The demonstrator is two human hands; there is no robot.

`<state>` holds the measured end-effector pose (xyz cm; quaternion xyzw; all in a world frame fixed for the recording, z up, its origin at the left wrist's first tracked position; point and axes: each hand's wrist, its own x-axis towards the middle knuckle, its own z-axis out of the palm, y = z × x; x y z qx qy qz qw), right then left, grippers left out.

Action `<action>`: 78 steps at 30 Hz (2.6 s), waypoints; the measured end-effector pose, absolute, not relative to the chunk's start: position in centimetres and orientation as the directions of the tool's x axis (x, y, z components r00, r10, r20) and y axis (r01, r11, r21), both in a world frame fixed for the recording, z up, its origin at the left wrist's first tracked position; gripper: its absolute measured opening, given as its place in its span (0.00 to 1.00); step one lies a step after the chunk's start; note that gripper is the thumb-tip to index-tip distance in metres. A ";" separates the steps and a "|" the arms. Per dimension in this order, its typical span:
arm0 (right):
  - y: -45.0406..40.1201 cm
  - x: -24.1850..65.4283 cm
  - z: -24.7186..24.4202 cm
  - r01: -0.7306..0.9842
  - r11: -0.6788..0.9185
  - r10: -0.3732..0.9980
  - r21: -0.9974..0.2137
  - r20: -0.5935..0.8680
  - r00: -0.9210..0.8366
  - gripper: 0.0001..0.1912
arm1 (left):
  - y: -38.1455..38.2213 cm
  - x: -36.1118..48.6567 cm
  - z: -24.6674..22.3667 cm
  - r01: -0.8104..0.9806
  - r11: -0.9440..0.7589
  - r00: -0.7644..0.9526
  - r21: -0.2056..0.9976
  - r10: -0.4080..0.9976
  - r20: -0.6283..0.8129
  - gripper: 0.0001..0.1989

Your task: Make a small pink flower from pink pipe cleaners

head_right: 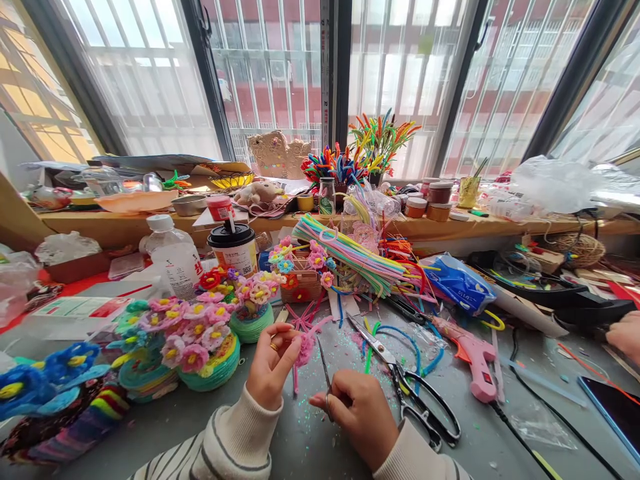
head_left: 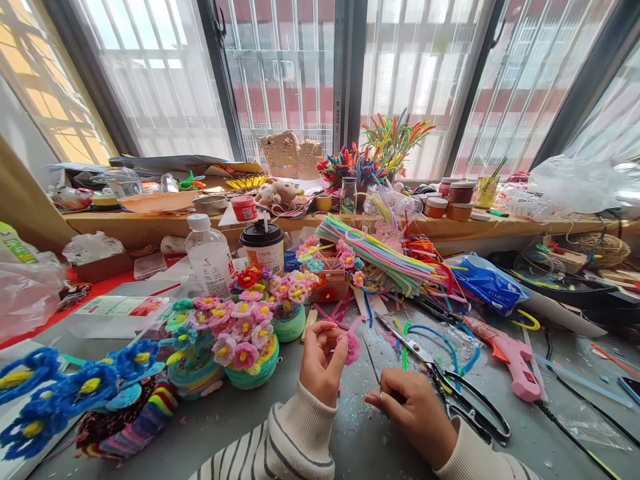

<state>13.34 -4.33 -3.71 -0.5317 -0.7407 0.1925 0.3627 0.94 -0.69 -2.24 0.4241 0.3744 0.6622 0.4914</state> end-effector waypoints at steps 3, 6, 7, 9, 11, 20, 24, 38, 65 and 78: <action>-4.2 13.5 -3.8 0.670 0.319 0.940 -0.671 0.312 -0.135 0.24 | -0.7 0.9 -2.2 -0.337 -0.239 -0.164 0.911 0.967 0.193 0.14; -4.0 13.6 -4.1 0.697 0.276 0.953 -0.662 0.285 -0.107 0.23 | -0.7 0.9 -2.3 -0.306 -0.241 -0.188 0.921 0.964 0.189 0.17; -4.0 13.7 -4.2 0.705 0.268 0.954 -0.657 0.285 -0.097 0.22 | -0.7 0.9 -2.3 -0.299 -0.245 -0.190 0.922 0.962 0.194 0.17; -3.9 13.8 -4.4 0.720 0.251 0.954 -0.647 0.289 -0.073 0.21 | -0.7 0.9 -2.2 -0.305 -0.249 -0.179 0.919 0.963 0.201 0.17; -3.8 13.9 -4.4 0.726 0.232 0.957 -0.647 0.285 -0.051 0.21 | -0.7 0.9 -2.0 -0.332 -0.242 -0.166 0.912 0.966 0.196 0.18; -3.8 14.0 -3.8 0.708 0.215 0.960 -0.673 0.278 -0.027 0.17 | -0.8 0.7 -1.4 -0.406 -0.242 -0.191 0.881 0.965 0.177 0.17; -3.7 14.2 -4.1 0.738 0.205 0.965 -0.643 0.260 -0.042 0.15 | -0.9 0.6 -1.1 -0.420 -0.242 -0.214 0.875 0.963 0.163 0.17; -4.0 14.4 -4.0 0.801 0.176 0.982 -0.572 0.161 -0.101 0.06 | -0.6 0.3 -1.1 -0.298 -0.299 -0.218 0.906 0.946 0.241 0.18; -4.4 13.4 -3.6 0.550 0.287 0.945 -0.784 0.326 -0.028 0.13 | -1.2 1.0 -2.6 -0.012 -0.258 -0.025 0.966 0.966 0.258 0.17; -4.6 13.4 -3.2 0.528 0.336 0.926 -0.780 0.375 -0.035 0.11 | -0.8 0.8 -3.2 -0.044 -0.119 0.158 0.992 0.980 0.125 0.15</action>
